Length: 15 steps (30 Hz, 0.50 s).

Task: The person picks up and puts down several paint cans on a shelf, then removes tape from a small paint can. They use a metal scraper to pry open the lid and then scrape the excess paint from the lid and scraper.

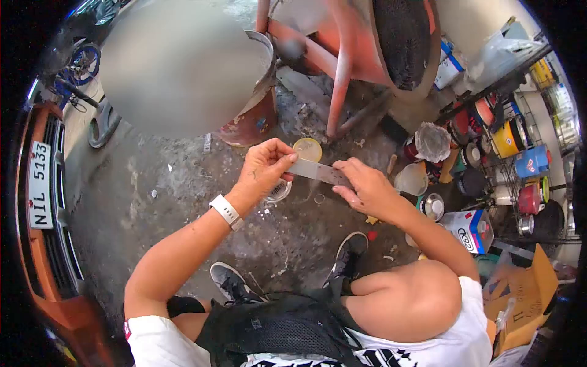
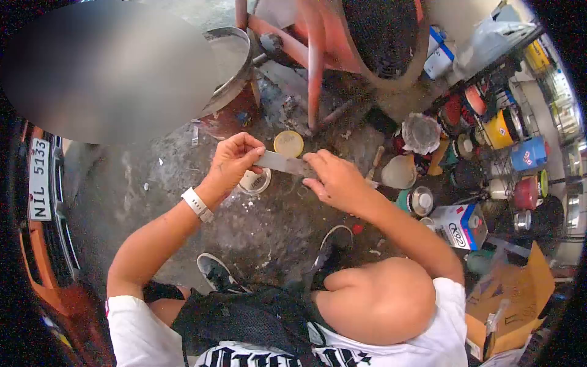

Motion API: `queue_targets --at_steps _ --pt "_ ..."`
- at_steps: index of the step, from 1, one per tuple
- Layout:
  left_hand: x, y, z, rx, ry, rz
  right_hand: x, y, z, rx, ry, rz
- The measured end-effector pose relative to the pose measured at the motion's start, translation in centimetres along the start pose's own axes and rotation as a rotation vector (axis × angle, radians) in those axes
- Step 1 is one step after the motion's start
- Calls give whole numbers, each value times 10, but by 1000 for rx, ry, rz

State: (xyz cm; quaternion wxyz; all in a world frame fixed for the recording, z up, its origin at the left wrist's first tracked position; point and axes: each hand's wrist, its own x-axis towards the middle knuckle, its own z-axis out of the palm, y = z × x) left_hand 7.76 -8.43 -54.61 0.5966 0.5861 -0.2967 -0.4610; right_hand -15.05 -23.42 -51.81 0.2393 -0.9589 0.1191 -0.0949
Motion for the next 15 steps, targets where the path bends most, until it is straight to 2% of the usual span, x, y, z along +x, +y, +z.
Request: queue_targets --at_steps 3,5,6,8,11,15 --pt "-6 23 -2 23 -4 10 20 -6 -10 7 -71 -89" --pt "-11 43 -17 651 -102 197 33 -13 -16 -28 -97 -157" --pt "-14 47 -21 642 -86 199 40 -19 -20 -84 -134 -190" --pt "-20 50 -30 716 -133 492 52 -33 -23 -135 -179 -230" --pt "-29 46 -52 721 -186 427 67 -51 -15 -196 -241 -240" --pt "-44 29 -80 831 -234 433 72 -60 7 -213 -300 -241"
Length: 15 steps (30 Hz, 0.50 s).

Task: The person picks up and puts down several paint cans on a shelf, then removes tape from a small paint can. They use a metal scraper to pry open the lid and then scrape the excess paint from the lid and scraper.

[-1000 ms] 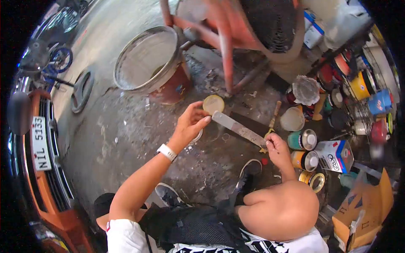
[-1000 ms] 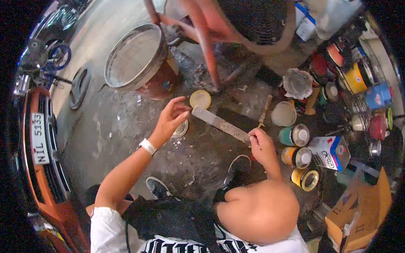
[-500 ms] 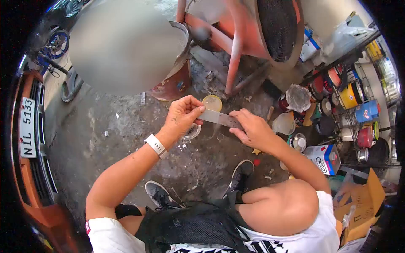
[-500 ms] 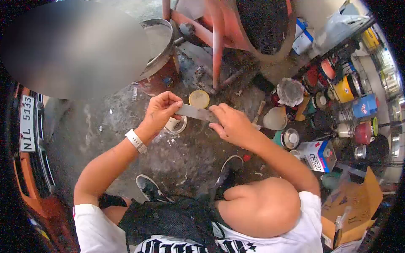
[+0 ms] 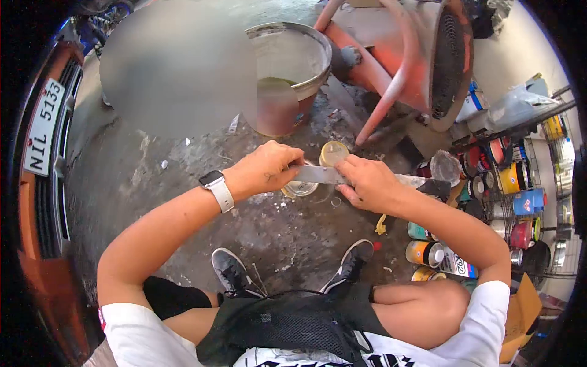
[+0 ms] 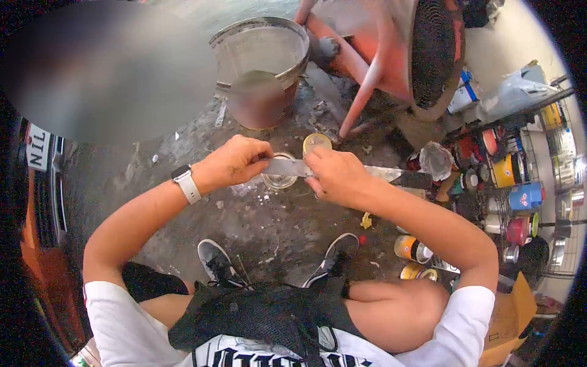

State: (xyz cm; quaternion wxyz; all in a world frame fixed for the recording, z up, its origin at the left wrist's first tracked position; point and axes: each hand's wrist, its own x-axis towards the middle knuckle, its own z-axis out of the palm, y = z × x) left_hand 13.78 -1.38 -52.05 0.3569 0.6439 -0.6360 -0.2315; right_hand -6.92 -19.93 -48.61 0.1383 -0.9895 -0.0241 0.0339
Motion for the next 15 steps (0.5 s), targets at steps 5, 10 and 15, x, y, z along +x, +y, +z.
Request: queue_targets --at_steps 5,10,15 --pt "-31 -3 -4 0 -54 -98 7 -21 11 38 -31 -3" --pt "-47 5 -5 13 -120 -143 8 -34 11 71 -89 -20" --pt "-49 -3 7 67 -117 -48 5 -32 20 113 -122 -33"
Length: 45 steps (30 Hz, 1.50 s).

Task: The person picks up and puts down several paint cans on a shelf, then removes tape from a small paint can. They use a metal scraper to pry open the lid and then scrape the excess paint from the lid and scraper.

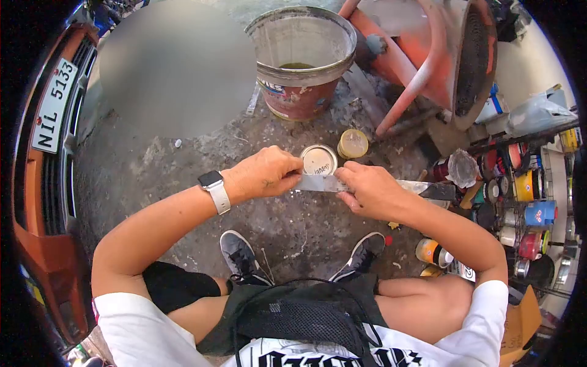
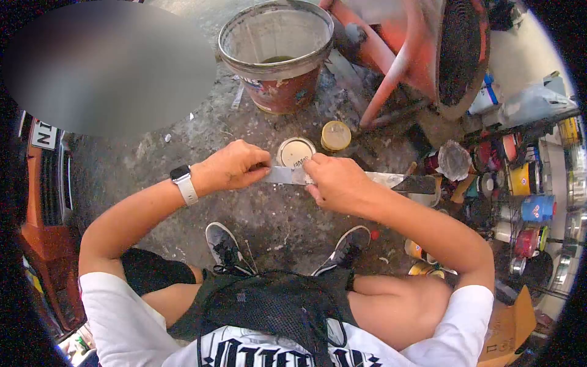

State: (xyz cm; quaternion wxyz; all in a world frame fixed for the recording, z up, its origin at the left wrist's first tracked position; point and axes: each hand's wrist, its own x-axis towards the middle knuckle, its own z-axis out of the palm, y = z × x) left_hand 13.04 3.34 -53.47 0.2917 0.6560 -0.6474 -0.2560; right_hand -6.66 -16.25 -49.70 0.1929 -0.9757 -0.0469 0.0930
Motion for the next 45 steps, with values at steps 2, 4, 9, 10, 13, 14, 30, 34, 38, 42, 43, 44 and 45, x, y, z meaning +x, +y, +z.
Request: queue_targets --at_steps 2,4,9,10,13,14,30,34,38,42,43,44,45 --pt "2 -2 6 21 -8 23 -3 2 4 20 -22 9" --pt "3 -2 10 28 -3 31 -6 4 6 76 -30 36" --pt "9 -2 17 64 21 48 -9 10 14 87 -3 53" --pt "10 -2 18 78 30 50 -9 11 14 86 2 55" --pt "10 -5 22 89 57 54 -10 11 15 102 -14 83" --pt "9 -6 24 91 76 57 -11 11 16 104 -14 83" --pt "-10 -72 12 -169 86 -344 -17 27 33 198 29 103" --pt "-21 -93 7 62 53 -267 -18 40 39 177 6 158" --pt "-29 -101 4 124 33 -292 -23 66 47 190 -72 274" --pt "-32 -110 0 132 19 -365 -30 101 56 51 -120 388" --pt "-32 -112 -2 131 18 -363 -32 107 57 22 -146 434" --pt "-31 -113 -3 168 18 -359 -32 105 53 18 -160 443" --pt "-30 -114 -3 205 18 -355 -32 103 50 17 -161 447"
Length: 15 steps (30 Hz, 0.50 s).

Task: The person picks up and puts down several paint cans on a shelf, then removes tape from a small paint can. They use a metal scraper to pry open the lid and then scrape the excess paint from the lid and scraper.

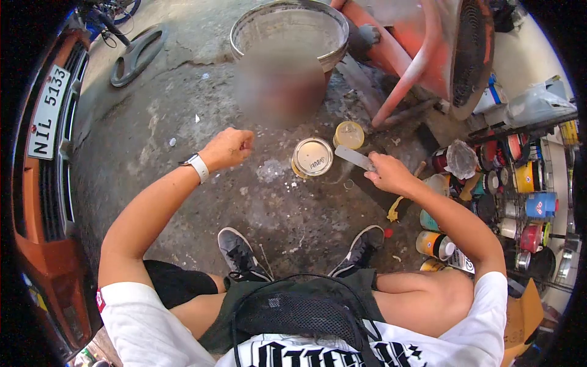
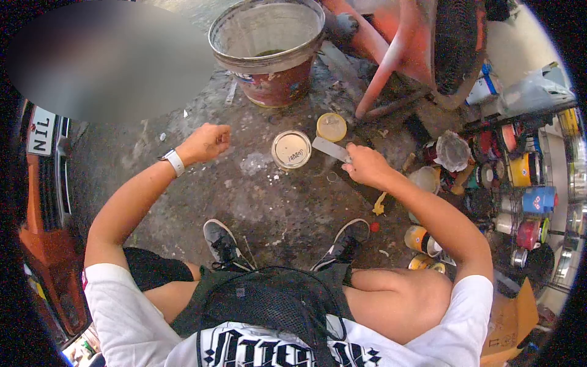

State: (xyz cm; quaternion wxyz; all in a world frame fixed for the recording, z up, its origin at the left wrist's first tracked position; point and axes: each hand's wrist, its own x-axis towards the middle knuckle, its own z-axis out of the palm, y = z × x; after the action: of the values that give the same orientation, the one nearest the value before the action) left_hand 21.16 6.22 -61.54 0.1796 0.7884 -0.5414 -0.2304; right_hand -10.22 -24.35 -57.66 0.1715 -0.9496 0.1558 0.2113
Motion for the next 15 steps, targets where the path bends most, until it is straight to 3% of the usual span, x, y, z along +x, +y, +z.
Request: queue_targets --at_steps 4,7,9,15 --pt "6 8 -2 94 -8 7 -1 -9 -1 -3 -22 25" --pt "17 27 4 179 -130 -97 2 -6 4 -55 28 -10" --pt "25 32 18 250 -40 74 4 -4 7 -94 53 -33" --pt "48 71 51 214 -10 302 9 -10 14 -214 124 -122"
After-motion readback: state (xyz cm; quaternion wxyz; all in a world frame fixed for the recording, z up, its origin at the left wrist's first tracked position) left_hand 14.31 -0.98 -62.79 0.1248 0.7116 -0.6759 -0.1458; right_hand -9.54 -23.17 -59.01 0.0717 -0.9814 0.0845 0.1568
